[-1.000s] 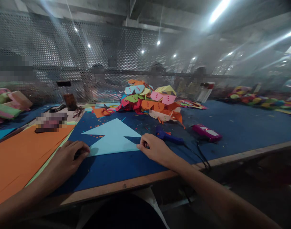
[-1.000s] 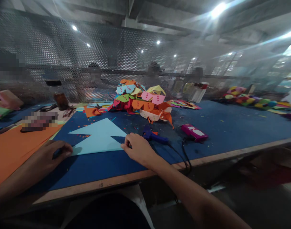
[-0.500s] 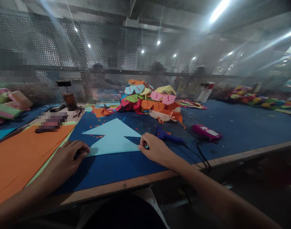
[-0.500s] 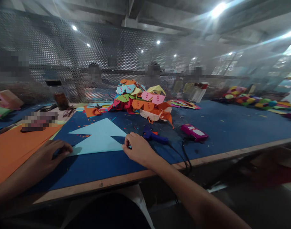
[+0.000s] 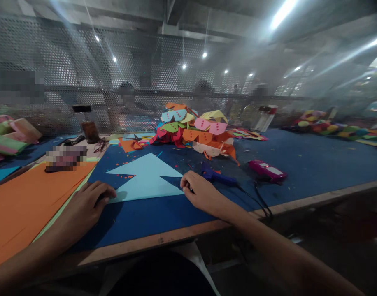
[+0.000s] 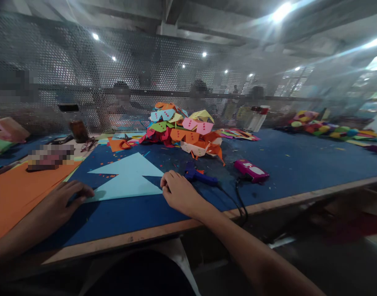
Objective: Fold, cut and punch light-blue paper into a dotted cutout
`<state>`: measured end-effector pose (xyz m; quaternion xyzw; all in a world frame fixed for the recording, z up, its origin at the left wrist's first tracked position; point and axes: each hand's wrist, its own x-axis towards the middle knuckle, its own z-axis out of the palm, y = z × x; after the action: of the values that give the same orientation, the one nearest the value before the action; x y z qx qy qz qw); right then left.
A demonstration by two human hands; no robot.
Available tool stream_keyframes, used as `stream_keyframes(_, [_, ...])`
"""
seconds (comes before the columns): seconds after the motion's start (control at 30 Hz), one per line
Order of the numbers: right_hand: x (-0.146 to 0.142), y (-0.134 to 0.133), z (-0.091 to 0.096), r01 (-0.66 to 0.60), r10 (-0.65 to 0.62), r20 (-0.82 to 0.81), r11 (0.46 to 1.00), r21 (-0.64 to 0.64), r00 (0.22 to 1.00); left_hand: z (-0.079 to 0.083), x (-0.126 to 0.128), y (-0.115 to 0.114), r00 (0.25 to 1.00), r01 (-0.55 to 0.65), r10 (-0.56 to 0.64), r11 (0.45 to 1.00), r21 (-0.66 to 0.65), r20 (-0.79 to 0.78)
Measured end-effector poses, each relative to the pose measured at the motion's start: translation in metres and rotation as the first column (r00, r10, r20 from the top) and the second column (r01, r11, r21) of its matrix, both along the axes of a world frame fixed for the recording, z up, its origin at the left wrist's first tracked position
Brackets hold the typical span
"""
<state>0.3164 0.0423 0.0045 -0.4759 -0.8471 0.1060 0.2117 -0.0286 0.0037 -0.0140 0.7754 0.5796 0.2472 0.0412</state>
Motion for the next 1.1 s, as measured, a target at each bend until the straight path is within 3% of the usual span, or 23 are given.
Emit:
stream_keyframes(0.4, [0.0, 0.0, -0.001, -0.032, 0.032, 0.018, 0.999, 0.043, 0.999, -0.007, -0.005, 0.002, 0.999, 0.033, -0.031, 0.999, 0.039, -0.034])
stream_keyframes(0.7, [-0.001, -0.001, 0.0, -0.033, 0.032, 0.023, 0.999, 0.038, 0.999, 0.003, 0.006, -0.004, 0.987, 0.133, -0.124, 0.987, 0.086, -0.103])
stream_keyframes(1.1, [0.0, -0.001, -0.001, -0.039, 0.039, 0.006, 0.998, 0.047, 0.999, 0.006, 0.005, -0.008, 0.971, 0.171, -0.155, 0.982, 0.076, -0.182])
